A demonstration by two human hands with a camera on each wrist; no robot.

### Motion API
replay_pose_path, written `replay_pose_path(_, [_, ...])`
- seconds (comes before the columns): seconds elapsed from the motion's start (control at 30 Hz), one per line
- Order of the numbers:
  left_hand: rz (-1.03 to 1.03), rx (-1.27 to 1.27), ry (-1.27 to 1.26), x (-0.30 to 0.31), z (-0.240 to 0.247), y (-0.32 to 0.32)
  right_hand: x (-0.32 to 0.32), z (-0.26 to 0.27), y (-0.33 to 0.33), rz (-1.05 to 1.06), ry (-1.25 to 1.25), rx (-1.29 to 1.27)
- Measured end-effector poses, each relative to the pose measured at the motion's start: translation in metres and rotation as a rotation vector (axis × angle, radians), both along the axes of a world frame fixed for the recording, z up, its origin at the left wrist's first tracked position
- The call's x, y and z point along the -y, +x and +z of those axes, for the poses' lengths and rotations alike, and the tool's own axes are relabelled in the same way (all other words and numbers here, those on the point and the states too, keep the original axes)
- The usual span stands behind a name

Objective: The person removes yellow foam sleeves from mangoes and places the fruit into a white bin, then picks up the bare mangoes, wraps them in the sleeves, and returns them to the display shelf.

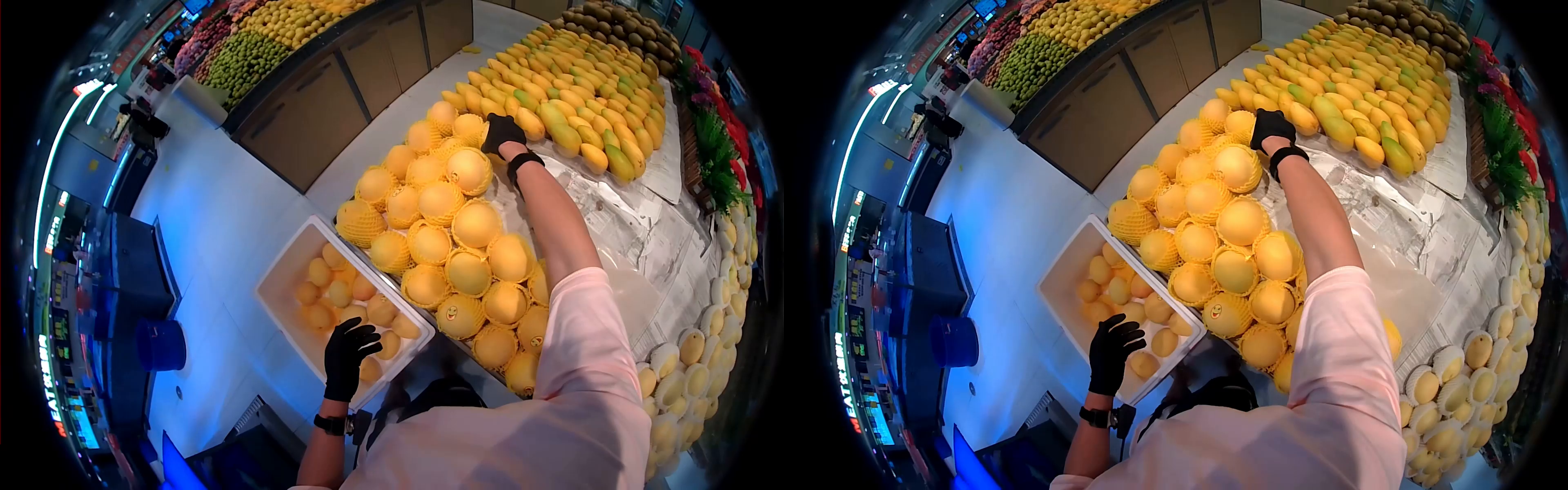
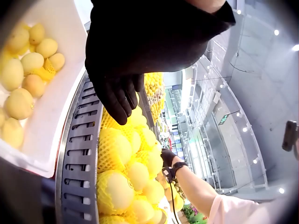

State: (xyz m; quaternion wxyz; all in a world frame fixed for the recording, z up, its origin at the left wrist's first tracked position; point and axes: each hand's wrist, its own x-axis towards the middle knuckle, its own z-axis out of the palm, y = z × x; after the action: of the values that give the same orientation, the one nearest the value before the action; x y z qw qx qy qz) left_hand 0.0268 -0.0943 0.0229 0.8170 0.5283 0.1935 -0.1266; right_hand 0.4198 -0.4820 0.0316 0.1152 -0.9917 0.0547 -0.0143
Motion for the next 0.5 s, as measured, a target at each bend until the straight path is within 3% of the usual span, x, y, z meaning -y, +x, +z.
replay_pose_path(0.17, [0.011, -0.025, 0.037, -0.004, -0.001, -0.002, -0.015, -0.026, 0.018, -0.080, 0.055, 0.084])
replay_pose_path(0.27, [0.021, -0.017, 0.033, -0.006, -0.002, 0.000, -0.001, -0.044, 0.043, 0.010, 0.043, -0.052])
replay_pose_path(0.5, [0.026, -0.049, -0.013, -0.009, -0.010, 0.003, 0.012, -0.022, 0.023, 0.068, 0.226, -0.171])
